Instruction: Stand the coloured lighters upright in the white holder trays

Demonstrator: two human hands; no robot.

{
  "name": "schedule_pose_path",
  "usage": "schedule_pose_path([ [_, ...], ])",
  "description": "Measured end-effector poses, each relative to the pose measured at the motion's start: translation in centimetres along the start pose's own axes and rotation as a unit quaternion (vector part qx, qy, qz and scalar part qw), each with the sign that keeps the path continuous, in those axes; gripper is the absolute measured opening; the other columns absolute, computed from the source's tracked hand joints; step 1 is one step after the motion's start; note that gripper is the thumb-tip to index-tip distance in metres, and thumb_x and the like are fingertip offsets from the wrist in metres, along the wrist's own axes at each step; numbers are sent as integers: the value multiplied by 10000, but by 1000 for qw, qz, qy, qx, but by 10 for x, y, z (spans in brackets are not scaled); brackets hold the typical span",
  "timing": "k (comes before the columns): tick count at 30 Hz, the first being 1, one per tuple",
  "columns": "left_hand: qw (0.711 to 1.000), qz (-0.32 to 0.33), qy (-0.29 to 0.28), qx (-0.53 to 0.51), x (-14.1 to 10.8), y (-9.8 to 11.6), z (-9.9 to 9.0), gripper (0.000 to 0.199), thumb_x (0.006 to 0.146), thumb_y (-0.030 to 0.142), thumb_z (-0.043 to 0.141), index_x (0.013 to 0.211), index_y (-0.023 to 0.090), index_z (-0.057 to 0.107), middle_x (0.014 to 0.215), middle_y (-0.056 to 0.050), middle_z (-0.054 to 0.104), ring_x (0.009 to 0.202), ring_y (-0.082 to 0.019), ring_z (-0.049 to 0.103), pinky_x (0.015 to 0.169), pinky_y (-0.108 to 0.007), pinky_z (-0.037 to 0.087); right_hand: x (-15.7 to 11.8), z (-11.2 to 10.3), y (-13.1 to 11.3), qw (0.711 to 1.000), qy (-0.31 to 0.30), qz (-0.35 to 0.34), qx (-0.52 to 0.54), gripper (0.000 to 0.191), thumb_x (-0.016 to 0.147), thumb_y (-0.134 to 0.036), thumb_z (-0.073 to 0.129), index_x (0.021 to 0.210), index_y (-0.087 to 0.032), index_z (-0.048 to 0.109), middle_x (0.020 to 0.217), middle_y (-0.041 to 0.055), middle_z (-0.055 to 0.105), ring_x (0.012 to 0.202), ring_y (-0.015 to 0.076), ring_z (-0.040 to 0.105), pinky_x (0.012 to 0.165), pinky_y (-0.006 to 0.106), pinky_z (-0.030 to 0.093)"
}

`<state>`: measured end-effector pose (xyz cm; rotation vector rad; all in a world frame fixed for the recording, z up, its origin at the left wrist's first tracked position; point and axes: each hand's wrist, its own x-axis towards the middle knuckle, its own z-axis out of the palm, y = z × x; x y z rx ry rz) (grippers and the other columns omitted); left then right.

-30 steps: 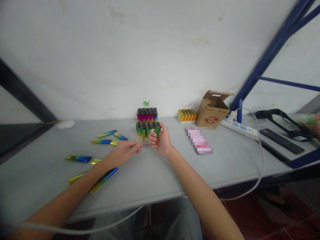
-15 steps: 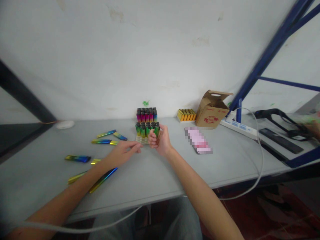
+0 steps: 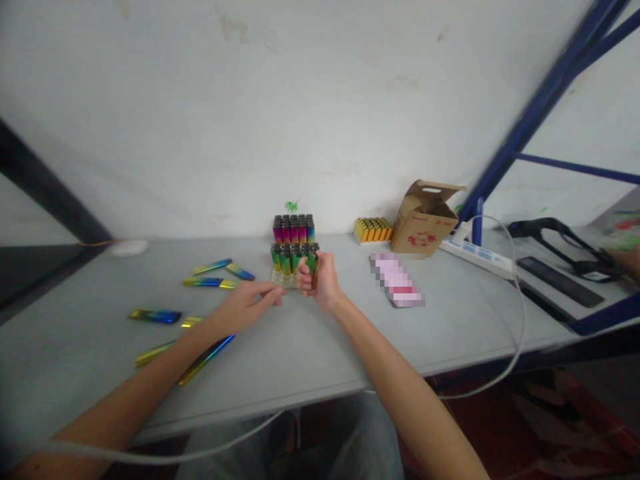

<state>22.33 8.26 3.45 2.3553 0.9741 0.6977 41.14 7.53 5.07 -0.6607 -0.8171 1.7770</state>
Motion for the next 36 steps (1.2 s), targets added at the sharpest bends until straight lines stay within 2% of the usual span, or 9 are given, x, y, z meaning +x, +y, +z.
schedule_pose_path([
  [5, 1000, 3, 1, -2, 0, 1, -1, 395, 923, 376, 414, 705, 155, 659, 654, -1, 682, 556, -121, 550, 554, -214, 369, 1, 2, 1, 1000, 25, -7, -16, 386, 852, -497, 277, 591, -217, 319, 489, -78, 221, 403, 78, 143, 353, 163, 126],
  [14, 1000, 5, 0, 15, -1, 0, 1, 412, 928, 385, 405, 706, 155, 666, 623, 4, 659, 539, -119, 522, 539, -218, 346, 2, 7, 4, 998, 48, 0, -33, 345, 865, -443, 252, 610, -219, 313, 491, -81, 223, 389, 76, 147, 346, 162, 109],
  [29, 1000, 13, -7, 24, -1, -2, 1, 425, 928, 397, 389, 707, 153, 657, 594, 7, 623, 527, -115, 489, 534, -220, 331, 2, 8, 3, 999, 34, 11, -16, 387, 871, -486, 256, 598, -216, 307, 477, -72, 245, 381, 73, 172, 341, 157, 109],
  [36, 1000, -6, 0, 10, 0, 2, -1, 405, 912, 385, 412, 686, 159, 659, 608, -2, 656, 531, -122, 520, 529, -220, 352, 3, 5, 4, 1000, 17, 7, -22, 401, 868, -482, 240, 592, -209, 342, 484, -62, 257, 390, 76, 182, 344, 162, 115],
])
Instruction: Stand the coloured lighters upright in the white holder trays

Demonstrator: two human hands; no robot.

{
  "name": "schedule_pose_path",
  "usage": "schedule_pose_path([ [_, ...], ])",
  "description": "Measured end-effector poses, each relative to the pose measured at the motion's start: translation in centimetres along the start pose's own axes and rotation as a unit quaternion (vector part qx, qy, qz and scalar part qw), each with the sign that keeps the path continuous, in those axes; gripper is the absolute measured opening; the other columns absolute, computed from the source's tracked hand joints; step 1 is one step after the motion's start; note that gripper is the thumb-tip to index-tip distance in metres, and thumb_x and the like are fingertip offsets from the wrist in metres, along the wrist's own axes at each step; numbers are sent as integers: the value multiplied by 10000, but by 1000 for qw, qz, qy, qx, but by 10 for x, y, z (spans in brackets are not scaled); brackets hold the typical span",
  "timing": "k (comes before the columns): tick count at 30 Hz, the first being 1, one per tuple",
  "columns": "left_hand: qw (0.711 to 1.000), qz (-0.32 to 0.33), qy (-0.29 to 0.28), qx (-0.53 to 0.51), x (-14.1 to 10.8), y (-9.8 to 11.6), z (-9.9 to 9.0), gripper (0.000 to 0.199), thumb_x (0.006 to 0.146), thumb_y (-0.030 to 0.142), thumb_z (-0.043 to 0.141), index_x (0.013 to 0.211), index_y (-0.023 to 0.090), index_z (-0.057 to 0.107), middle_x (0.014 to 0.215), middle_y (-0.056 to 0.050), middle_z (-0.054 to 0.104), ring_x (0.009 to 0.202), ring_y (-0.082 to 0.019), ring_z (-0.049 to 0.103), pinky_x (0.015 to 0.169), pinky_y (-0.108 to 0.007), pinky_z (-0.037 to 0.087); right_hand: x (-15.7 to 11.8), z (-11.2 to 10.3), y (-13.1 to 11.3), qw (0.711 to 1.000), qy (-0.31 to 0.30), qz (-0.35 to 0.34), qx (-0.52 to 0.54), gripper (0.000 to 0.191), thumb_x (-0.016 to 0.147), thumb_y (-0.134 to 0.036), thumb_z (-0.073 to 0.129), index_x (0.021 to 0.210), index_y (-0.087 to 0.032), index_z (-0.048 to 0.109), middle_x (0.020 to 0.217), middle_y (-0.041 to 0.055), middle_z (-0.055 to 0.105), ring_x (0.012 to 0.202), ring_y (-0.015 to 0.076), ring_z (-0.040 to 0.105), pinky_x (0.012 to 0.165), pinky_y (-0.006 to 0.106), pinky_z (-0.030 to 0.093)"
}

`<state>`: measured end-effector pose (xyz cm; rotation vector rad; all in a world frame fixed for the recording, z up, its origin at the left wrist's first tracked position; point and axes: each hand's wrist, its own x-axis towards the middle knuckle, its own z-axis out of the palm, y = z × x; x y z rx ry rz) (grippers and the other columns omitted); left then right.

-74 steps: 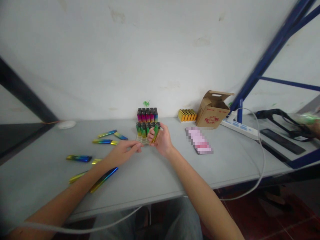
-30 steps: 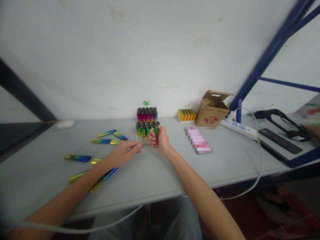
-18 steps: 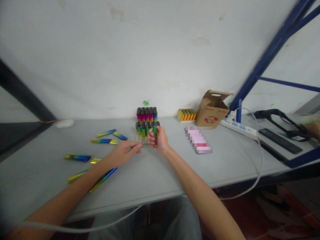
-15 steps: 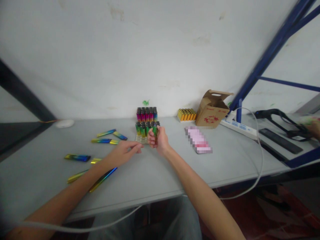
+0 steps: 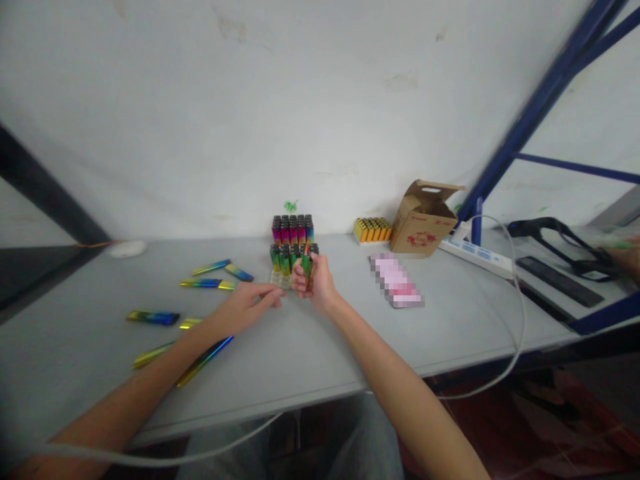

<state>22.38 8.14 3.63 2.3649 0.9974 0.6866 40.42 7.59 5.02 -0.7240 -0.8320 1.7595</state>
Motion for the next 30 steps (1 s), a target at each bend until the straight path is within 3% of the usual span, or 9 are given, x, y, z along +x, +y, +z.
schedule_pose_path([
  [4, 999, -23, 7, -44, 1, 4, -3, 400, 899, 387, 414, 678, 159, 657, 682, -28, 705, 604, -146, 592, 572, -224, 413, -1, -1, 0, 1000, -2, -22, -3, 451, 869, -541, 250, 618, -200, 403, 500, -59, 285, 403, 78, 232, 354, 160, 147],
  [9, 998, -35, 6, -43, 1, 4, -4, 410, 891, 408, 416, 676, 157, 658, 695, -39, 709, 638, -162, 615, 582, -234, 431, -3, -2, -2, 998, -2, -50, 28, 548, 861, -645, 255, 737, -183, 522, 548, -14, 439, 468, 116, 407, 386, 181, 264],
  [15, 999, -39, 3, -37, 1, 0, -2, 412, 890, 410, 413, 667, 157, 650, 644, -26, 687, 603, -155, 604, 578, -235, 429, -3, -1, -3, 993, -50, -58, 94, 599, 905, -576, 162, 987, -154, 579, 768, 70, 651, 645, 177, 590, 561, 285, 474],
  [19, 999, -35, 2, -26, 1, -3, -2, 419, 891, 415, 406, 664, 157, 646, 642, -24, 680, 598, -154, 598, 572, -236, 423, -3, -1, -3, 990, -78, -51, 102, 444, 879, -482, 319, 1034, -153, 574, 886, 92, 688, 770, 198, 630, 653, 314, 502],
  [24, 999, -35, 3, -27, 1, -4, -2, 417, 893, 420, 408, 675, 157, 647, 658, -28, 691, 613, -158, 613, 590, -241, 439, -1, 0, 2, 994, -79, -54, 60, 265, 804, -277, 487, 1024, -190, 606, 947, 41, 692, 838, 170, 632, 771, 319, 505],
  [27, 999, -31, 8, -26, 1, -5, -2, 404, 895, 415, 418, 680, 162, 648, 661, -22, 694, 616, -156, 619, 603, -239, 448, 3, -2, 7, 994, -54, -99, -6, 275, 797, -312, 546, 1028, -193, 637, 980, 39, 685, 871, 170, 621, 824, 327, 493],
  [30, 999, -30, 18, -37, 2, -6, -5, 386, 892, 412, 424, 710, 163, 655, 671, -20, 700, 629, -158, 629, 606, -235, 461, 5, -4, 11, 974, 22, -189, -122, 333, 802, -401, 598, 1071, -213, 651, 1033, 37, 672, 990, 188, 598, 927, 348, 453],
])
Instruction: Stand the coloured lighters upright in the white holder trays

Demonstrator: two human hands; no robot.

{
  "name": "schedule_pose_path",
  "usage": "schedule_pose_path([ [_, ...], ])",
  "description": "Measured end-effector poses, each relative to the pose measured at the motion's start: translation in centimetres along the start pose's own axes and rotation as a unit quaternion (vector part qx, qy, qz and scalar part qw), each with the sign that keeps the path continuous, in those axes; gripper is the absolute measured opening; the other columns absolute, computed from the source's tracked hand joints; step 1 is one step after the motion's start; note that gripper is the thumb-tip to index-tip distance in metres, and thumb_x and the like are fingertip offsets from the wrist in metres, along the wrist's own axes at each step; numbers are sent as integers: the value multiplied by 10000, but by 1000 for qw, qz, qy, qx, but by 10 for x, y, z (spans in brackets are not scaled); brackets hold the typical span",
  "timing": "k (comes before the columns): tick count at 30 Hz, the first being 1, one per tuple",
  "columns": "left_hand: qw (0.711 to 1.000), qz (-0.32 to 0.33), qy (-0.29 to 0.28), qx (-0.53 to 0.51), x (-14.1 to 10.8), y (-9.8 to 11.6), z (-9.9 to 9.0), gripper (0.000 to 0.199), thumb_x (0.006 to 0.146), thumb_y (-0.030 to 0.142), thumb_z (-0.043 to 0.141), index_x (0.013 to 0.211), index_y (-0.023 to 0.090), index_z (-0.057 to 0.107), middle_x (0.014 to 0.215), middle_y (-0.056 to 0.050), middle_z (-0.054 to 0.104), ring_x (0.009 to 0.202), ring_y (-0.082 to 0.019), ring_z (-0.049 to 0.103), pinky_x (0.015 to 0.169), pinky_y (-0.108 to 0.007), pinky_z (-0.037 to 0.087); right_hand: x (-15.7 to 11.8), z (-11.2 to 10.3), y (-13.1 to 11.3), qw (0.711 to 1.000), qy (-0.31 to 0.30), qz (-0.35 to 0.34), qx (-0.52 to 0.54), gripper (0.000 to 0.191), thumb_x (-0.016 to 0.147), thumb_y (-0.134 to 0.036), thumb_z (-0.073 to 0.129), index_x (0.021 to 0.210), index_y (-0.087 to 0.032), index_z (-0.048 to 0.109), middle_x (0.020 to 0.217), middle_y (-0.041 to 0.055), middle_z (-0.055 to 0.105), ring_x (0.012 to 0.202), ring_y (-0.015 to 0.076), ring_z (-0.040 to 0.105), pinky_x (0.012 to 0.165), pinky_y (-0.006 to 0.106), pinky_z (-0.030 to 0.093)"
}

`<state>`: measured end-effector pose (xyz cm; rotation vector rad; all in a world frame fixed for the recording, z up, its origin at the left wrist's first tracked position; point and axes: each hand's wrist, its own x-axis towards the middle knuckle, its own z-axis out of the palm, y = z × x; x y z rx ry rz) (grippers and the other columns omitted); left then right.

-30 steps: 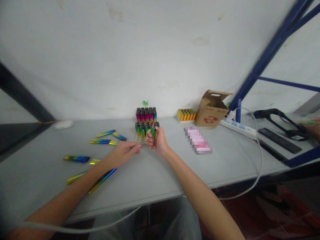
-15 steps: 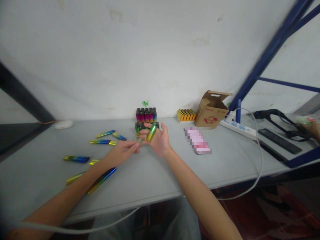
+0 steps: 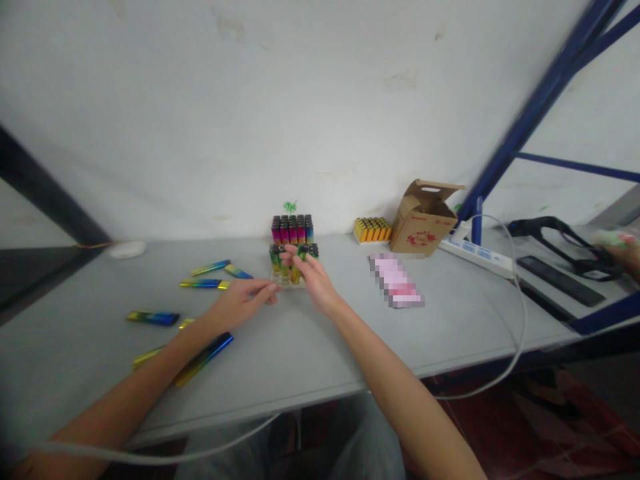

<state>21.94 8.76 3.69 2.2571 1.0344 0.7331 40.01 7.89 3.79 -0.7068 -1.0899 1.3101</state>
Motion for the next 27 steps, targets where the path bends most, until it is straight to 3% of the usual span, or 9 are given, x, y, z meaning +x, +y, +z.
schedule_pose_path([
  [3, 1000, -7, 12, -8, 1, -1, -4, 387, 887, 415, 420, 714, 163, 657, 665, -22, 701, 631, -162, 631, 612, -241, 474, -1, 0, 2, 990, 28, -74, -116, 396, 835, -500, 564, 1108, -227, 654, 1105, 34, 653, 1126, 210, 548, 1014, 373, 400],
  [6, 1000, -14, 23, -10, 2, -5, -9, 389, 887, 420, 420, 725, 163, 663, 673, -26, 705, 632, -163, 632, 630, -253, 489, 0, -1, 4, 982, 2, -98, -160, 432, 848, -532, 539, 1112, -208, 653, 1103, 43, 658, 1111, 210, 564, 994, 366, 423],
  [10, 999, -23, 42, -22, 3, -13, -13, 388, 884, 437, 432, 751, 160, 669, 695, -37, 713, 641, -165, 645, 652, -267, 514, 3, -2, 8, 979, 29, -112, -170, 507, 812, -474, 610, 1214, -169, 564, 784, -1, 666, 760, 153, 618, 752, 295, 506],
  [12, 998, -24, 54, -25, 4, -16, -16, 388, 882, 440, 433, 763, 158, 673, 694, -38, 712, 648, -166, 649, 657, -268, 517, 2, -2, 8, 970, 65, -131, -197, 548, 804, -412, 637, 1272, -168, 492, 624, -57, 596, 592, 120, 555, 624, 254, 477],
  [14, 998, -24, 62, -22, 4, -17, -18, 390, 881, 439, 429, 773, 159, 678, 690, -36, 710, 648, -166, 651, 657, -268, 516, 0, -2, 6, 950, 95, -163, -250, 487, 808, -353, 642, 1241, -183, 497, 577, -75, 563, 538, 110, 520, 581, 239, 447],
  [18, 997, -26, 73, 7, 5, -19, -21, 389, 879, 432, 426, 786, 163, 691, 690, -33, 714, 635, -169, 652, 646, -269, 511, -5, -2, 3, 893, 122, -227, -368, 329, 827, -299, 628, 1138, -220, 558, 717, -21, 658, 679, 158, 624, 689, 292, 486],
  [23, 994, -15, 92, 61, 5, -22, -24, 374, 883, 416, 426, 795, 174, 696, 713, -24, 730, 645, -169, 659, 644, -256, 492, -5, -1, 8, 829, 98, -313, -453, 226, 878, -279, 566, 1100, -233, 563, 1016, 60, 675, 934, 209, 646, 915, 393, 461],
  [27, 990, -6, 90, 110, 6, -25, -26, 381, 898, 418, 410, 772, 184, 683, 722, -21, 734, 645, -170, 648, 623, -252, 464, 2, 2, 16, 836, 88, -312, -442, 228, 884, -272, 550, 1106, -228, 522, 1043, 71, 633, 995, 213, 620, 931, 403, 470],
])
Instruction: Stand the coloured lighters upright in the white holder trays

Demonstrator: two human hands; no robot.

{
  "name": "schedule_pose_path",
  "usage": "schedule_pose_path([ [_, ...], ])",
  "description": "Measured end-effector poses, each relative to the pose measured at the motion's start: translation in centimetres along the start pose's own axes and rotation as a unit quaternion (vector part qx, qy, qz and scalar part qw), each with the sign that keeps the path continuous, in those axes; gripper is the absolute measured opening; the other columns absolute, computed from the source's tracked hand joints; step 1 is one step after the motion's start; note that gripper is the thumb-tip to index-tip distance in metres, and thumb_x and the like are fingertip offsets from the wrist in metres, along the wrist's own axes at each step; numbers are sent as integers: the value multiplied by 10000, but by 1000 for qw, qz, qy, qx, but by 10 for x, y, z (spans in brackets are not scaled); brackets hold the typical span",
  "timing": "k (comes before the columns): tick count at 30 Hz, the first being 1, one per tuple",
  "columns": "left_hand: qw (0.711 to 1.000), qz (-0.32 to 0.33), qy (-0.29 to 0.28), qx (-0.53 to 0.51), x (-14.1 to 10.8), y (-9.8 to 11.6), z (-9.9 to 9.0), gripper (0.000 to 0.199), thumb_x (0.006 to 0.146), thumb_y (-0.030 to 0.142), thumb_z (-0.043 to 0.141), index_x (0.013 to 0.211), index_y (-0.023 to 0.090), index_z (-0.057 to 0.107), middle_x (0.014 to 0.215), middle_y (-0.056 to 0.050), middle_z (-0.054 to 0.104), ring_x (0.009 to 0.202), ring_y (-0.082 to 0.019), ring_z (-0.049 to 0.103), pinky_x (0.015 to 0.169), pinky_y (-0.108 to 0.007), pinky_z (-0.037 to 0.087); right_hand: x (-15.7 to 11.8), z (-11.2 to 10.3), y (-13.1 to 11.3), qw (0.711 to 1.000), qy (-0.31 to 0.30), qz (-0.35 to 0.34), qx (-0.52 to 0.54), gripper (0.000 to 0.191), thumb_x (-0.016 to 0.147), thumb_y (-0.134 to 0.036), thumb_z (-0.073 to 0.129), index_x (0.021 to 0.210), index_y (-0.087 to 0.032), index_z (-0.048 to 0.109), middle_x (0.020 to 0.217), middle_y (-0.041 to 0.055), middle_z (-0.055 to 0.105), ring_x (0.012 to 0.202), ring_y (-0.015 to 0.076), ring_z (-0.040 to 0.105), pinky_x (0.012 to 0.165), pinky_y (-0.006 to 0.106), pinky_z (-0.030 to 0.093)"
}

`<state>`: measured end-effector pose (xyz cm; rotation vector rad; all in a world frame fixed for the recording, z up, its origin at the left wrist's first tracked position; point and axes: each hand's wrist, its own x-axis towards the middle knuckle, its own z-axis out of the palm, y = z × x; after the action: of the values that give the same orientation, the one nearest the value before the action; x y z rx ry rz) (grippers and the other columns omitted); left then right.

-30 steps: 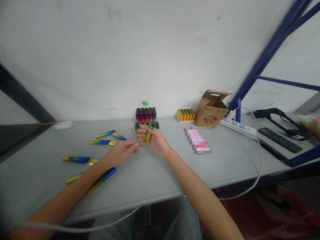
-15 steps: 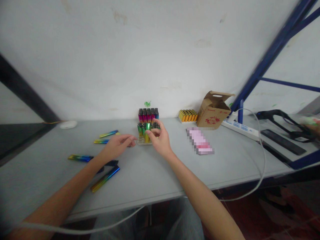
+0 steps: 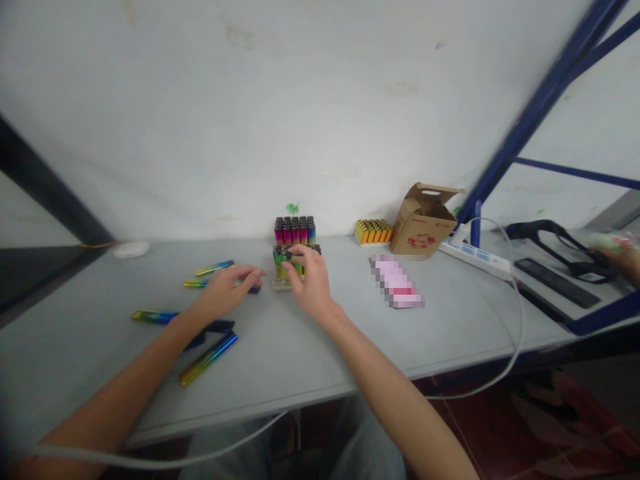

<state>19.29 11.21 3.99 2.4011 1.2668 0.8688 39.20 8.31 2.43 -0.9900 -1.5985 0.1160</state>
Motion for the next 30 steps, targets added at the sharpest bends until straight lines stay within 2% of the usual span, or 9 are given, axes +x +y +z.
schedule_pose_path([
  [4, 997, 26, -22, 63, 0, -2, -1, 385, 916, 389, 387, 732, 191, 660, 700, -27, 719, 620, -171, 618, 640, -265, 430, 4, 10, 3, 1000, -23, -12, 14, 200, 880, -253, 542, 1079, -226, 534, 1088, 77, 599, 1038, 198, 583, 932, 371, 489],
  [8, 995, 28, -34, 86, 0, -1, -3, 386, 923, 374, 372, 722, 194, 649, 690, -37, 707, 619, -174, 608, 631, -263, 408, 9, 15, 3, 995, -69, -43, -63, 177, 879, -270, 559, 1047, -225, 592, 1093, 78, 629, 1181, 227, 506, 1026, 413, 419],
  [11, 994, 28, -35, 95, 0, 1, -3, 380, 923, 366, 369, 725, 196, 645, 694, -40, 705, 612, -177, 600, 632, -268, 404, 11, 14, 2, 983, -93, -63, -143, 180, 863, -310, 597, 1020, -236, 647, 1245, 81, 578, 1312, 261, 388, 1091, 464, 330],
  [14, 994, 25, -39, 96, -1, 2, -4, 378, 922, 369, 372, 731, 197, 650, 700, -46, 707, 618, -185, 599, 629, -274, 401, 11, 12, 5, 977, -87, -65, -184, 202, 848, -344, 620, 1010, -242, 684, 1373, 90, 474, 1374, 283, 288, 1103, 488, 288],
  [17, 995, 22, -39, 93, -1, 1, -4, 378, 921, 375, 379, 734, 198, 655, 700, -51, 707, 631, -192, 606, 635, -276, 403, 12, 10, 9, 976, -77, -70, -191, 193, 846, -347, 625, 994, -247, 700, 1355, 90, 487, 1363, 281, 302, 1091, 483, 302],
  [22, 994, 27, -33, 101, -1, -2, -4, 370, 929, 373, 370, 774, 200, 657, 744, -52, 719, 664, -195, 622, 648, -275, 411, 13, 11, 11, 983, -42, -73, -162, 181, 894, -322, 559, 878, -226, 712, 1183, 77, 604, 1276, 240, 412, 1077, 423, 343],
  [25, 994, 26, -32, 106, 0, -3, -4, 375, 930, 377, 366, 785, 199, 663, 748, -50, 719, 677, -193, 626, 659, -274, 418, 13, 11, 11, 982, -54, -69, -166, 203, 886, -330, 563, 960, -201, 702, 1235, 92, 593, 1300, 249, 379, 1092, 433, 324],
  [28, 993, 25, -34, 108, 0, -3, -4, 372, 927, 371, 370, 793, 194, 669, 753, -54, 721, 684, -199, 626, 662, -281, 416, 12, 11, 12, 976, -76, -73, -190, 304, 852, -362, 605, 1100, -200, 674, 1357, 107, 513, 1354, 281, 310, 1098, 479, 302],
  [30, 993, 24, -37, 108, 0, -2, -4, 371, 924, 367, 372, 784, 192, 668, 748, -57, 720, 693, -204, 628, 664, -284, 415, 12, 11, 12, 972, -89, -76, -202, 309, 840, -342, 622, 1117, -218, 674, 1397, 101, 476, 1375, 292, 278, 1096, 499, 296],
])
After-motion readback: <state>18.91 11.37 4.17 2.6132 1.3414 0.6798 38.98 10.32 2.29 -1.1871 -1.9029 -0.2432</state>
